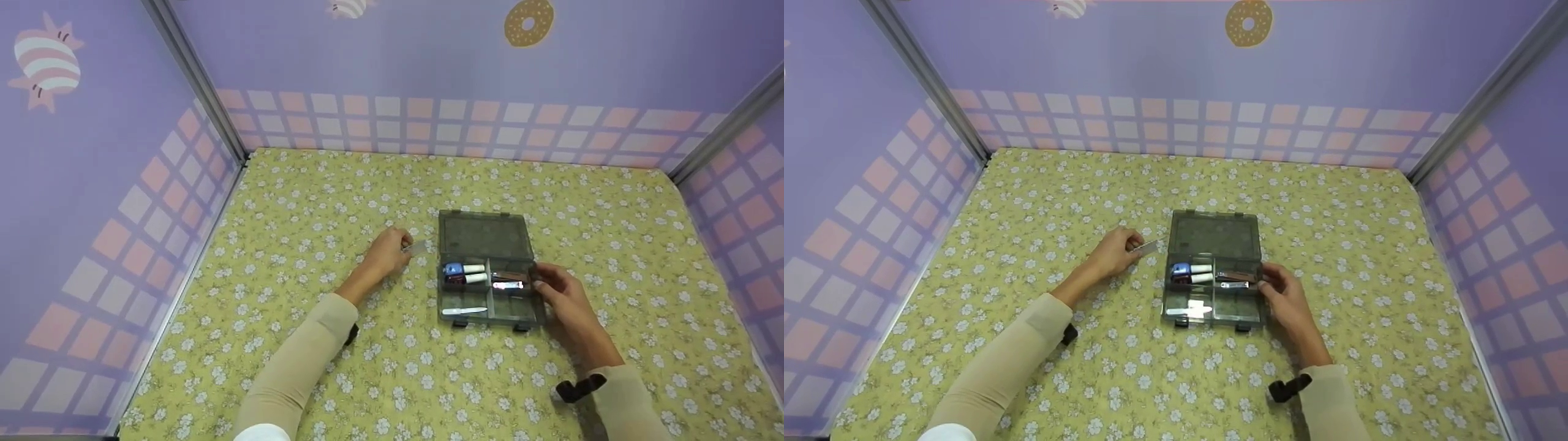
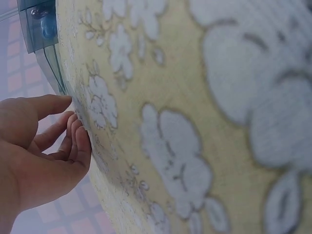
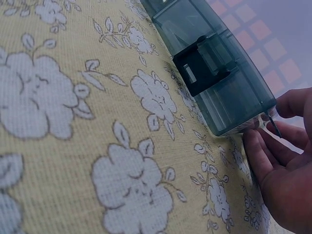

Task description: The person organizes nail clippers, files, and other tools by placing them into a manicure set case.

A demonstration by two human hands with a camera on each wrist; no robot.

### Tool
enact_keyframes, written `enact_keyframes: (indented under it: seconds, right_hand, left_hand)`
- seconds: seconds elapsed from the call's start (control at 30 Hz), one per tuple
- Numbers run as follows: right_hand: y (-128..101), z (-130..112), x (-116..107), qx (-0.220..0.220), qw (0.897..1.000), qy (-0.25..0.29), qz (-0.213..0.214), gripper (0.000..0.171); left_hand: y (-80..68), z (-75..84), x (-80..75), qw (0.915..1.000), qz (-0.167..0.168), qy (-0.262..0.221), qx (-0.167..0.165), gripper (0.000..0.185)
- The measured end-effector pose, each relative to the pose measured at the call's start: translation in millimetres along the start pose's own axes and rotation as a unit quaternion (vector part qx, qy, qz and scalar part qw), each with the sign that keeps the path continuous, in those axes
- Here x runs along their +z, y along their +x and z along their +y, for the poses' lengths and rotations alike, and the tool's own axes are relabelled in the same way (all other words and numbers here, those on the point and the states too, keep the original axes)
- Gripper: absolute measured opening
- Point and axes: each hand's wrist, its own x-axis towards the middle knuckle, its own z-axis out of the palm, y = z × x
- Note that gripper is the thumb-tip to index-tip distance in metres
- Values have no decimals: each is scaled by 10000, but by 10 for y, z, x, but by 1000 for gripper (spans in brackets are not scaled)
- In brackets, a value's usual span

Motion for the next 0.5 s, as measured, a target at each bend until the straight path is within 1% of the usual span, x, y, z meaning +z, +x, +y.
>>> enact_keyframes:
  seconds: [0.03,0.17,0.33,0.5]
  right_hand:
    - [-1,-3,-3,-41,9999,-124,-10,49]
    - [-8,-18,-7,-137,9995,-290,-54,49]
    - [-4,-17,1,-179,9994,-287,-28,49]
    - [8,5,-2,-239,9993,-282,1,47]
  left_hand:
    - [-2,3,-3,10000,-11,-83,-17,26]
    - [-8,6,-14,9996,-45,-282,-31,25]
    - [-13,-1,-30,9997,-46,-258,-5,23]
    - [-22,-10,-38,9996,-67,-157,230,16]
